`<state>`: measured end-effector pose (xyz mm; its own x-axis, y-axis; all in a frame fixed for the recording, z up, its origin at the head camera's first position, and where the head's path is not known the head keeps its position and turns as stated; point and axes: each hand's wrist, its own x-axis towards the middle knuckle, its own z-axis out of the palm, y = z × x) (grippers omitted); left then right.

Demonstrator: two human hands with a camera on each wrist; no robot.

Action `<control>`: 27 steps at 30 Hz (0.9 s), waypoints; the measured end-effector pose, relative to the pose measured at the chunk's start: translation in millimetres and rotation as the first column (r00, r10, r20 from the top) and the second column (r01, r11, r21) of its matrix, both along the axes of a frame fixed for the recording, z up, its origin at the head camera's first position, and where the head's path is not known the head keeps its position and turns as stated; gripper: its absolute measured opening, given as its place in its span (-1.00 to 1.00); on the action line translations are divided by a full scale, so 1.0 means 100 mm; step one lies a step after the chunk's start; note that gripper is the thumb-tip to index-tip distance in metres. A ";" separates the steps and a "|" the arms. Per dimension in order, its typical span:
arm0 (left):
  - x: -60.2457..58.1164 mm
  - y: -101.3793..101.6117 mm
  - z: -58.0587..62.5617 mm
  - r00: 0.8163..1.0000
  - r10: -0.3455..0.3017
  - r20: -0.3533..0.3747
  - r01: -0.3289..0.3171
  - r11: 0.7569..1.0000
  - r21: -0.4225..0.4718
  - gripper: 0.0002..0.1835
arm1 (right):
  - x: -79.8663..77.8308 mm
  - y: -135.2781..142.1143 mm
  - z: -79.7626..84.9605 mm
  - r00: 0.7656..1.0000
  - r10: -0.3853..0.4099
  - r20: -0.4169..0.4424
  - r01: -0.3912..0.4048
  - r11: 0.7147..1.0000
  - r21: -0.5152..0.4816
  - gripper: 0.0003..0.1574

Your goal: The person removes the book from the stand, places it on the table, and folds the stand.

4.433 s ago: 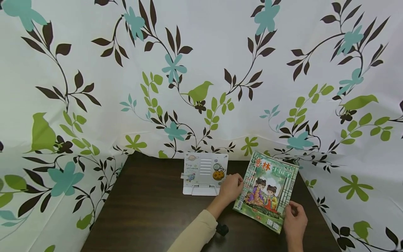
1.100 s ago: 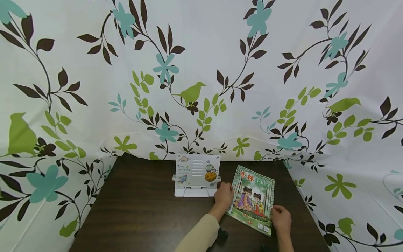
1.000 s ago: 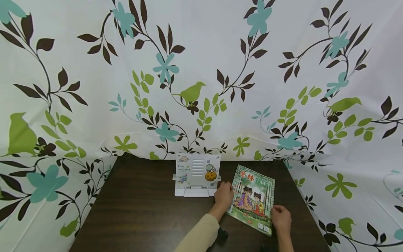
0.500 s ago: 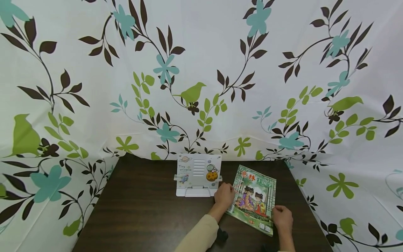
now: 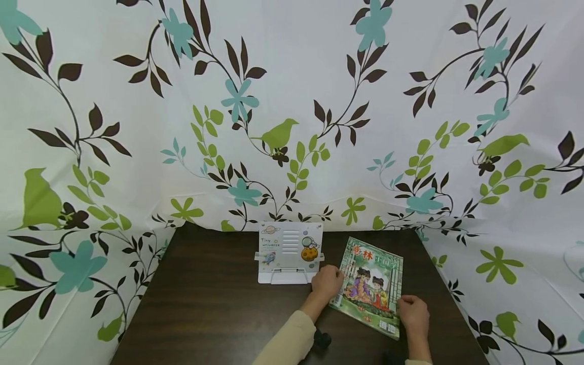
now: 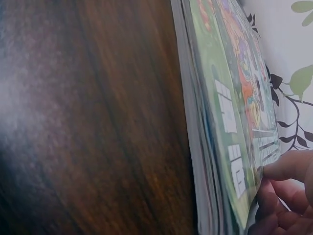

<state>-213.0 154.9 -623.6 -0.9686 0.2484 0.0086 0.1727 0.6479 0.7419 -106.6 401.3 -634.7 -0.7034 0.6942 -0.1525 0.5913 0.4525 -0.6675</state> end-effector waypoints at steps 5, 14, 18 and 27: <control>0.00 -0.08 0.14 1.000 -0.019 -0.011 0.019 1.000 0.012 -0.67 | -0.04 0.01 0.06 0.999 0.011 0.044 -0.011 1.000 0.001 -0.54; -0.11 -0.17 0.43 1.000 -0.020 -0.017 0.020 1.000 -0.009 -0.73 | 0.02 -0.03 0.06 0.999 0.038 -0.001 -0.038 0.999 0.000 -0.44; -0.19 -0.26 0.61 0.996 -0.024 -0.084 0.022 0.999 -0.028 -0.74 | 0.03 -0.08 0.08 1.000 0.028 0.005 -0.028 0.999 -0.017 -0.36; -0.56 -0.63 0.99 0.982 0.008 -0.191 -0.022 0.997 -0.073 -0.66 | -0.04 -0.37 0.17 0.993 0.088 -0.073 -0.090 0.996 -0.026 -0.29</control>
<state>-268.5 92.1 -524.2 -0.9547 0.2409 0.1749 0.2959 0.7037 0.6460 -110.9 364.1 -617.6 -0.7720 0.6244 -0.1188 0.4999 0.4809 -0.7203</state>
